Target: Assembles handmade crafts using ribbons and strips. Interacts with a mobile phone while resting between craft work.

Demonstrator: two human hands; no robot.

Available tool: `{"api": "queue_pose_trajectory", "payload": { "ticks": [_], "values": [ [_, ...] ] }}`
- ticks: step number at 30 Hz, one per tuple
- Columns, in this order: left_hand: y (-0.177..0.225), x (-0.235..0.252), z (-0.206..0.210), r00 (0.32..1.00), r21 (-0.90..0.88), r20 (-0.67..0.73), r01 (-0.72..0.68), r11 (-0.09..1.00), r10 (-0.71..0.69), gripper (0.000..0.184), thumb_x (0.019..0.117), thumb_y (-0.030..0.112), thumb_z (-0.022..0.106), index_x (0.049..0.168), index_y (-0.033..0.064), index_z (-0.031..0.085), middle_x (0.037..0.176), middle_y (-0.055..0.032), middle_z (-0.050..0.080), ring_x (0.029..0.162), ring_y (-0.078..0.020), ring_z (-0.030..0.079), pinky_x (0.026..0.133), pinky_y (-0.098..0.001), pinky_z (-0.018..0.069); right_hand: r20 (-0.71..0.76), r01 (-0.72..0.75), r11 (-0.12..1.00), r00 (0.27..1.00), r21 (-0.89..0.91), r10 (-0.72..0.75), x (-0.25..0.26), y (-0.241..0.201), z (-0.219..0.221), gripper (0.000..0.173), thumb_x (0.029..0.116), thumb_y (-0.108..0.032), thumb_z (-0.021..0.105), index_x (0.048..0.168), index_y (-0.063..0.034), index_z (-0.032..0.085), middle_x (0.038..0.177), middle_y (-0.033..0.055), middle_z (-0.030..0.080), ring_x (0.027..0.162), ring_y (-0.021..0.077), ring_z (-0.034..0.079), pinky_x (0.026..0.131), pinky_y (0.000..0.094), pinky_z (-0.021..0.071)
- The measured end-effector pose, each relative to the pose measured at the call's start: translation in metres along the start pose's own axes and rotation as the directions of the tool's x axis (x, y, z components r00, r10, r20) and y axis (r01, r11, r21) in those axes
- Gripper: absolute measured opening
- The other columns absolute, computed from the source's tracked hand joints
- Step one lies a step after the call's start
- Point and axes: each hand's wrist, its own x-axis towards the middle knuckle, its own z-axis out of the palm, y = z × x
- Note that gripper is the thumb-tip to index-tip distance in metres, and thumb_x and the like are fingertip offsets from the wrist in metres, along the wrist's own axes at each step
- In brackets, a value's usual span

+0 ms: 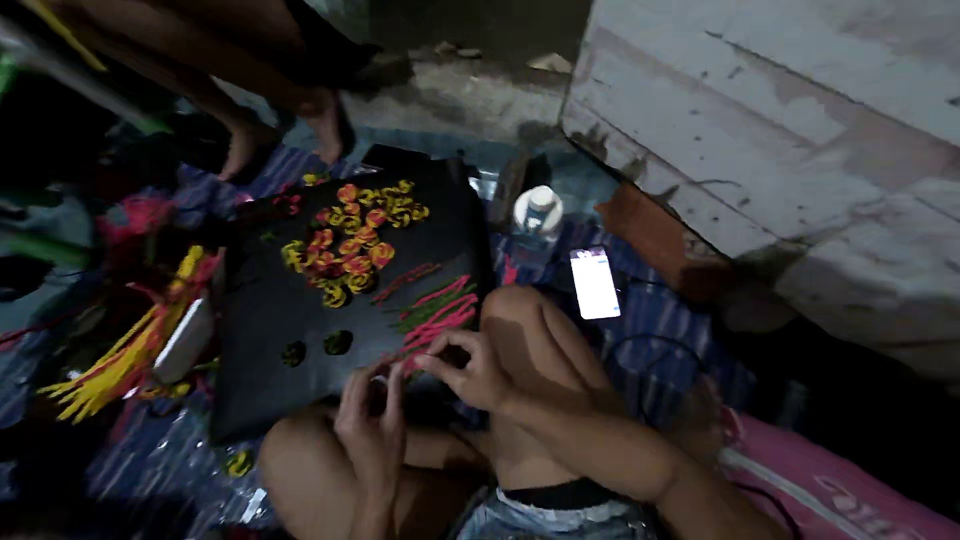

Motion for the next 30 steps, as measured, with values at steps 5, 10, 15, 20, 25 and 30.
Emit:
{"api": "queue_pose_trajectory", "payload": {
  "ticks": [5, 10, 15, 20, 25, 30],
  "values": [
    [-0.001, -0.001, -0.007, 0.977, -0.052, 0.194, -0.084, 0.995, 0.093, 0.025, 0.0956, 0.018, 0.057, 0.102, -0.0035, 0.068, 0.105, -0.0104, 0.064, 0.086, 0.0033, 0.058, 0.072, -0.0073, 0.0466, 0.038, -0.122, 0.991, 0.992, 0.052, 0.120, 0.003, -0.004, -0.003, 0.013, 0.0932, -0.004, 0.067, 0.093, 0.0098, 0.069, 0.082, 0.0063, 0.068, 0.075, 0.0000, 0.060, 0.072, 0.0167, 0.0507],
    [-0.009, 0.004, -0.013, 0.934, -0.369, 0.355, 0.120, 0.922, 0.021, 0.018, 0.0940, 0.024, 0.069, 0.112, 0.0242, 0.072, 0.118, 0.0158, 0.066, 0.099, 0.0047, 0.064, 0.079, -0.0129, 0.0558, 0.197, -0.410, 0.880, 0.908, 0.240, 0.369, 0.011, -0.016, -0.006, 0.011, 0.0981, 0.000, 0.061, 0.100, 0.0088, 0.067, 0.087, 0.0018, 0.067, 0.078, -0.0001, 0.061, 0.076, 0.0185, 0.0531],
    [-0.009, 0.003, -0.008, 0.975, -0.199, 0.172, -0.108, 0.974, 0.143, 0.020, 0.0972, 0.025, 0.069, 0.108, 0.0093, 0.075, 0.109, 0.0037, 0.068, 0.099, 0.0048, 0.062, 0.086, -0.0116, 0.0525, 0.164, -0.448, 0.846, 0.894, 0.289, 0.417, 0.014, -0.015, -0.007, 0.009, 0.0983, -0.001, 0.061, 0.098, 0.0051, 0.068, 0.084, -0.0032, 0.066, 0.074, -0.0034, 0.059, 0.071, 0.0151, 0.0499],
    [0.019, 0.012, -0.002, 0.750, -0.440, 0.428, 0.660, 0.609, -0.503, 0.040, 0.1069, 0.013, 0.040, 0.082, 0.0160, 0.071, 0.068, 0.0163, 0.065, 0.050, 0.0100, 0.047, 0.047, -0.0082, 0.0389, 0.102, -0.149, 0.956, 0.987, 0.253, 0.127, 0.009, -0.007, -0.007, 0.009, 0.0955, 0.001, 0.062, 0.097, 0.0077, 0.068, 0.088, -0.0003, 0.069, 0.080, -0.0016, 0.064, 0.077, 0.0183, 0.0552],
    [0.029, 0.014, 0.007, 0.724, -0.447, 0.320, 0.684, 0.576, -0.611, 0.012, 0.1013, 0.005, 0.056, 0.099, 0.0047, 0.068, 0.072, 0.0072, 0.065, 0.052, 0.0051, 0.050, 0.047, -0.0117, 0.0410, 0.062, -0.121, 0.982, 0.992, 0.148, 0.113, 0.009, 0.000, -0.012, 0.010, 0.0961, -0.004, 0.062, 0.097, 0.0014, 0.070, 0.089, -0.0052, 0.070, 0.081, -0.0026, 0.064, 0.077, 0.0185, 0.0555],
    [0.014, 0.004, 0.005, 1.000, 0.066, -0.021, 0.018, 0.998, -0.017, 0.027, 0.0960, 0.015, 0.069, 0.109, -0.0084, 0.070, 0.093, -0.0129, 0.071, 0.076, -0.0080, 0.065, 0.069, -0.0195, 0.0537, 0.017, -0.284, 0.950, 0.959, 0.127, 0.284, 0.010, -0.004, -0.009, 0.011, 0.0960, -0.005, 0.061, 0.088, -0.0061, 0.068, 0.077, -0.0106, 0.064, 0.070, -0.0046, 0.059, 0.070, 0.0148, 0.0514]
  ]
}}
